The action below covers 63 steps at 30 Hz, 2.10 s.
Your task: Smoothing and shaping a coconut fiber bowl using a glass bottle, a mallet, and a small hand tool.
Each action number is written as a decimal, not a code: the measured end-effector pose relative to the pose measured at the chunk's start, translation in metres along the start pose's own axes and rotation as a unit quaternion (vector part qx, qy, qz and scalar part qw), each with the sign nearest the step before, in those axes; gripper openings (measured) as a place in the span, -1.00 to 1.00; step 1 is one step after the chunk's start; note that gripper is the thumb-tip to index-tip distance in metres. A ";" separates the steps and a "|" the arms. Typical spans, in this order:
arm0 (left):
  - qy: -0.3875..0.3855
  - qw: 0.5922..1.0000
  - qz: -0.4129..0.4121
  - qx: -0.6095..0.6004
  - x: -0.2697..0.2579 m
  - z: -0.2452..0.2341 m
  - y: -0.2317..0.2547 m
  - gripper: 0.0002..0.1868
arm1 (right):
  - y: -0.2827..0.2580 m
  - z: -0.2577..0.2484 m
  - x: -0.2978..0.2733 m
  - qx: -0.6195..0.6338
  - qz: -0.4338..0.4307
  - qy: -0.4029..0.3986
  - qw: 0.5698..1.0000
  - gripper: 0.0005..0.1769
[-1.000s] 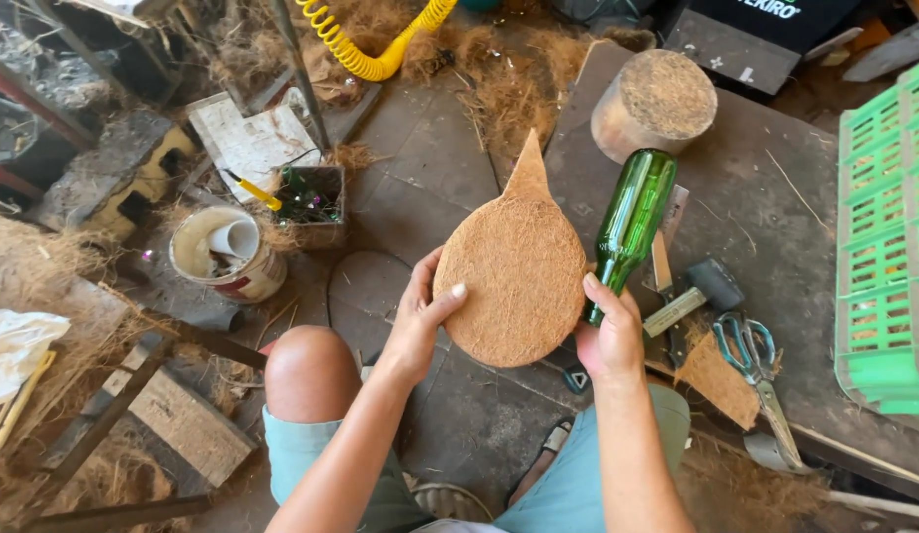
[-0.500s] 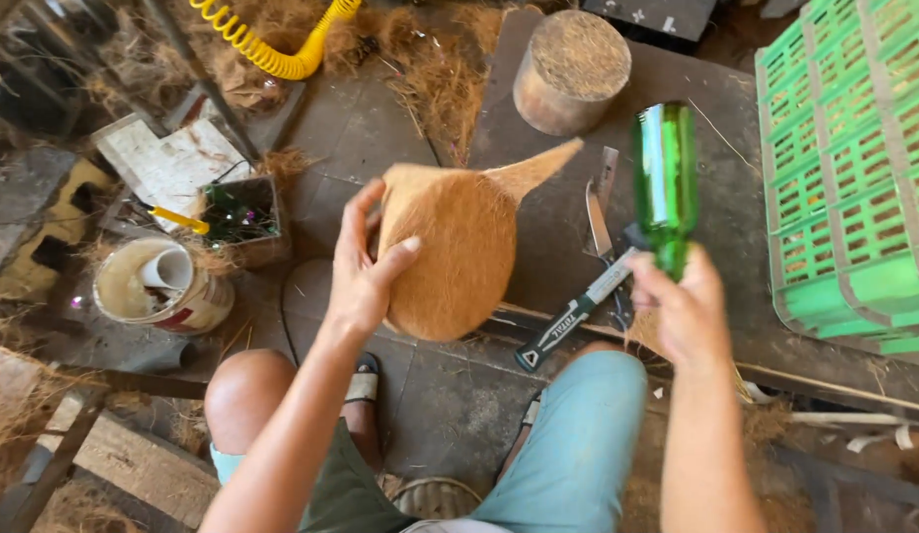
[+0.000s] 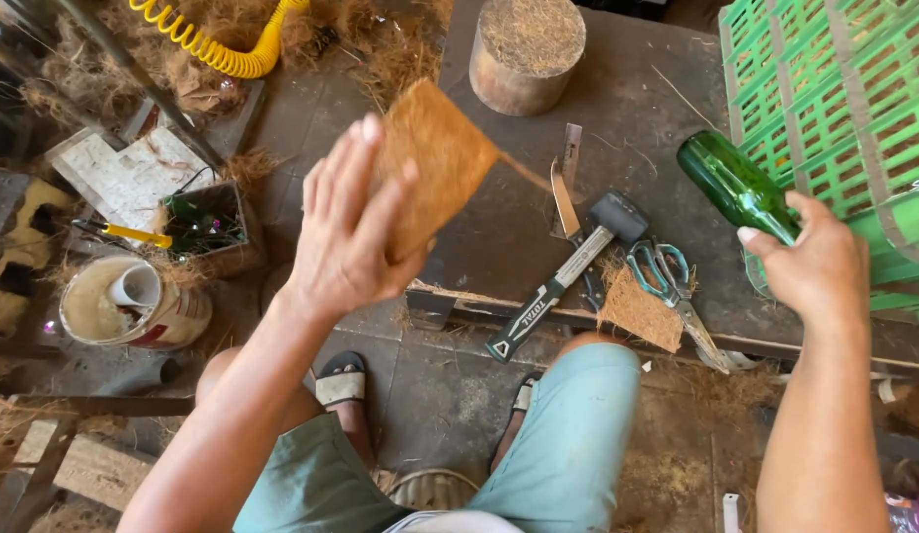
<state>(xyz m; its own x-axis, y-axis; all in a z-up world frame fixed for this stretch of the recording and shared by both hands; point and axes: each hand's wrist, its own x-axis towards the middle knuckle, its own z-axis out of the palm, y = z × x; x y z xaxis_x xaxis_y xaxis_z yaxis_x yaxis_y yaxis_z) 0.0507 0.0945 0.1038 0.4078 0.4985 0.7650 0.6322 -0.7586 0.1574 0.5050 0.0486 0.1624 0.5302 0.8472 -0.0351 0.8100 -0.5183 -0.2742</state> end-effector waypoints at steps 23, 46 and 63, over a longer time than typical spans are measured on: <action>0.066 0.956 0.176 0.227 -0.087 -0.034 -0.028 -0.49 | -0.016 -0.008 0.065 0.056 0.010 0.168 0.984 -0.57; 0.142 0.958 0.083 0.237 -0.088 -0.041 -0.058 -0.47 | 0.023 0.041 0.006 0.164 -0.095 0.224 0.956 -0.60; 0.184 0.966 0.135 0.121 -0.108 -0.010 0.015 -0.66 | -0.136 0.211 -0.169 0.779 -0.073 -0.486 0.391 -0.28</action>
<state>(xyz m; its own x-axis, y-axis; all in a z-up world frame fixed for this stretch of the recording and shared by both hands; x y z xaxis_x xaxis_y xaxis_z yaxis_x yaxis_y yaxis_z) 0.0095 0.0245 0.0300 0.3458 0.0792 0.9350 0.6886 -0.6983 -0.1955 0.2522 0.0003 0.0027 -0.4510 0.8911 -0.0513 -0.7215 -0.3978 -0.5668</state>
